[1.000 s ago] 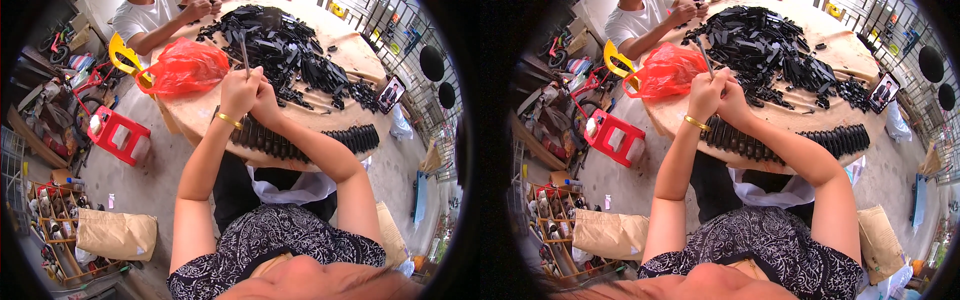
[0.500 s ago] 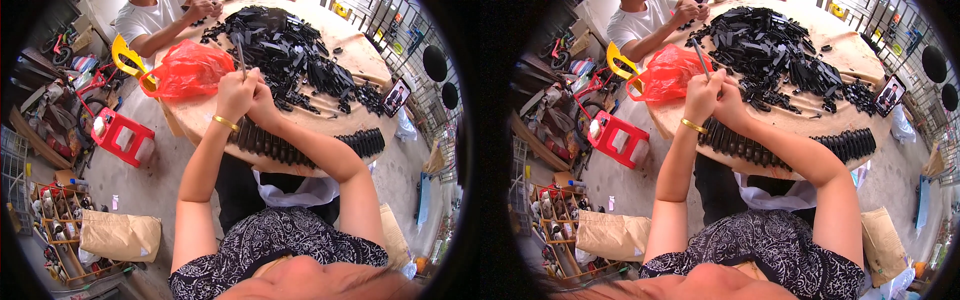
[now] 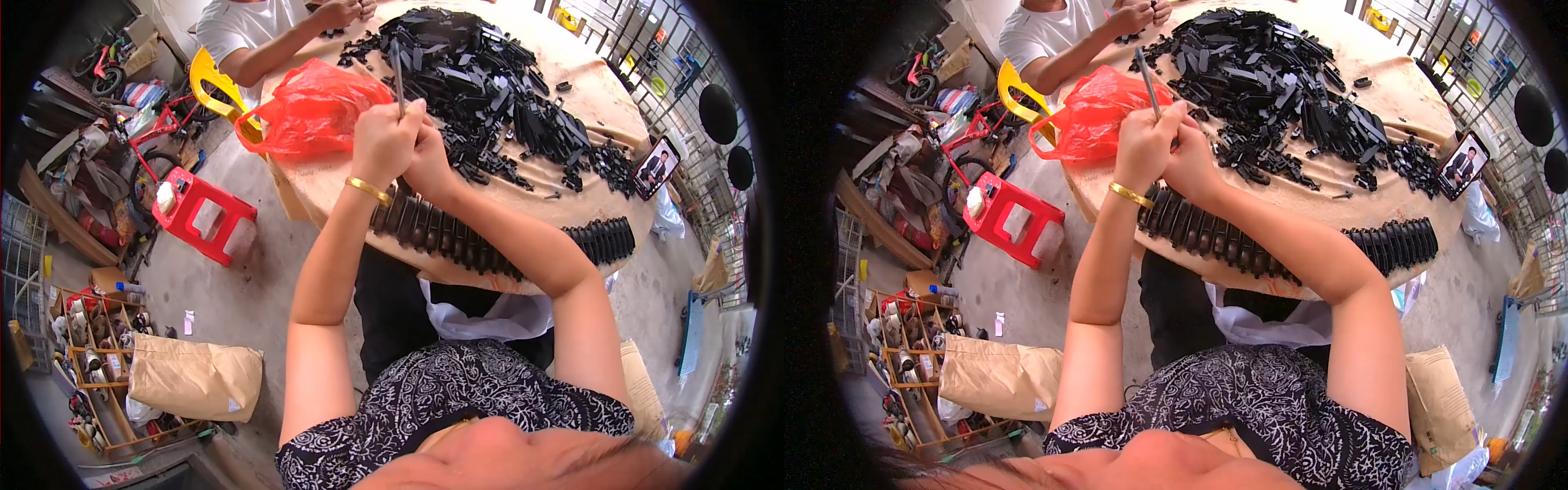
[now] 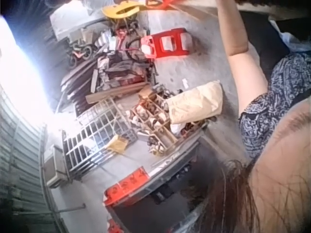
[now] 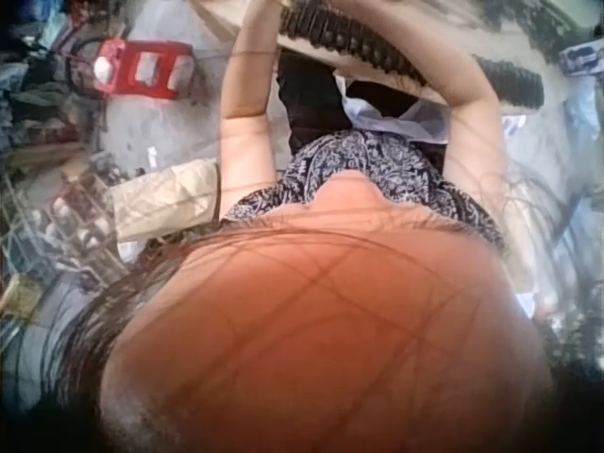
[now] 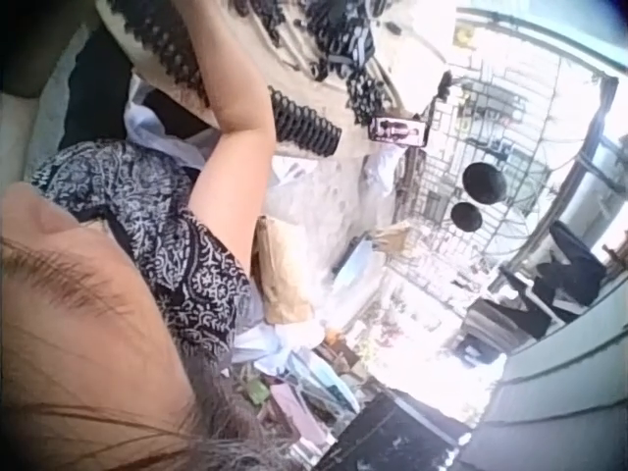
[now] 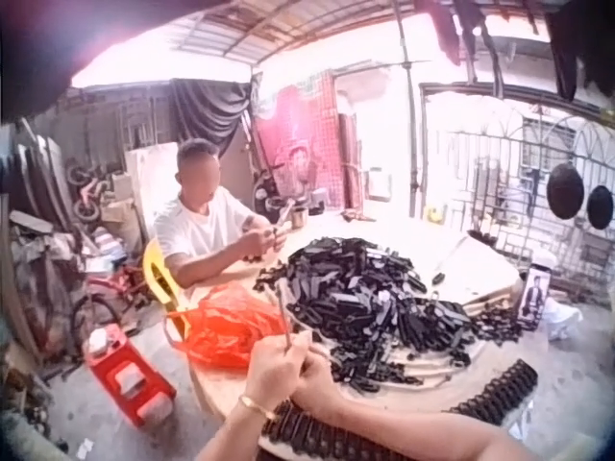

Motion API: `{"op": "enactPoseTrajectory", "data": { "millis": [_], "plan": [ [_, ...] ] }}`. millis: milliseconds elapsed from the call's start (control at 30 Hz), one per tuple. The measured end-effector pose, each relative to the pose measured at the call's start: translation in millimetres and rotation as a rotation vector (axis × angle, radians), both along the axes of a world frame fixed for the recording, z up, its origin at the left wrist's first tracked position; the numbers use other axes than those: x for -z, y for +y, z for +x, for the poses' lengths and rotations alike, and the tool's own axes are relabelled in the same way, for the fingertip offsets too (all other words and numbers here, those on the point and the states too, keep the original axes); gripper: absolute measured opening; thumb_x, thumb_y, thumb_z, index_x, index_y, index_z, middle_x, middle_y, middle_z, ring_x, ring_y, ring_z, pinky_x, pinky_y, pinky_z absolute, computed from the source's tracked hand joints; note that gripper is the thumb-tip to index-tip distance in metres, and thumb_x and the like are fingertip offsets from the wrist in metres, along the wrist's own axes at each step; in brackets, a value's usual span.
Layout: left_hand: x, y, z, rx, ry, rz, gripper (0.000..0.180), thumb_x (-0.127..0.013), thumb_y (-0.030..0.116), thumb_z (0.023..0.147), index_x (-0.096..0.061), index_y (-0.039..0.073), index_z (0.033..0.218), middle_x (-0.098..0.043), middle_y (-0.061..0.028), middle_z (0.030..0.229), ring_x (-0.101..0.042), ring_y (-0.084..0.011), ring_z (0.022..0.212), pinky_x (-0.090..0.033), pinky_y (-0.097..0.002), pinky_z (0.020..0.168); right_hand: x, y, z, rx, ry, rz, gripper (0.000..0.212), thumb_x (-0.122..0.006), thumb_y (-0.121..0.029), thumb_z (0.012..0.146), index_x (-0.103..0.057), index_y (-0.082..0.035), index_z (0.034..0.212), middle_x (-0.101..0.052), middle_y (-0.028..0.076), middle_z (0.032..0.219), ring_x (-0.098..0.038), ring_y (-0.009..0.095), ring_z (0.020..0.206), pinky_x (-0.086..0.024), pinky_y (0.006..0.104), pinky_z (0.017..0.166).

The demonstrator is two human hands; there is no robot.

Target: The person assembles small black components into units by hand, using a screwdriver and a metal rod.

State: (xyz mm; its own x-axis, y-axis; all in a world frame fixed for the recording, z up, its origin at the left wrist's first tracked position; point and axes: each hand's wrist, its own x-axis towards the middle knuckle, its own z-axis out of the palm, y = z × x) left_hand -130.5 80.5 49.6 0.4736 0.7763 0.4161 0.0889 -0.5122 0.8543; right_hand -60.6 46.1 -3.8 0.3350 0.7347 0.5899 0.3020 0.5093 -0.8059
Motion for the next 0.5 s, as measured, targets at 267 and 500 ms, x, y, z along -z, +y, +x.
{"op": "enactPoseTrajectory", "data": {
  "millis": [267, 500],
  "plan": [
    [12, 6, -5, -0.038, -0.022, -0.07, 0.03, -0.05, 0.024, 0.08, -0.065, 0.001, 0.069, -0.059, -0.0162, 0.06, -0.06, -0.0253, 0.056, -0.045, -0.0326, 0.055, 2, 4, -5, -0.057, 0.114, 0.013, 0.018, -0.065, -0.009, 0.07, -0.056, 0.004, 0.078, -0.055, 0.005, 0.082, -0.051, 0.008, 0.071, -0.042, 0.0221, 0.06],
    [-3, 13, -16, -0.058, 0.004, -0.072, 0.029, -0.052, 0.022, 0.081, -0.065, -0.001, 0.068, -0.058, -0.015, 0.057, -0.059, -0.0195, 0.053, -0.044, -0.0299, 0.051, -17, 4, -16, -0.138, 0.097, -0.041, 0.014, -0.062, -0.007, 0.073, -0.056, 0.004, 0.08, -0.054, 0.005, 0.089, -0.05, 0.011, 0.084, -0.043, 0.0242, 0.07]
  ]
}}
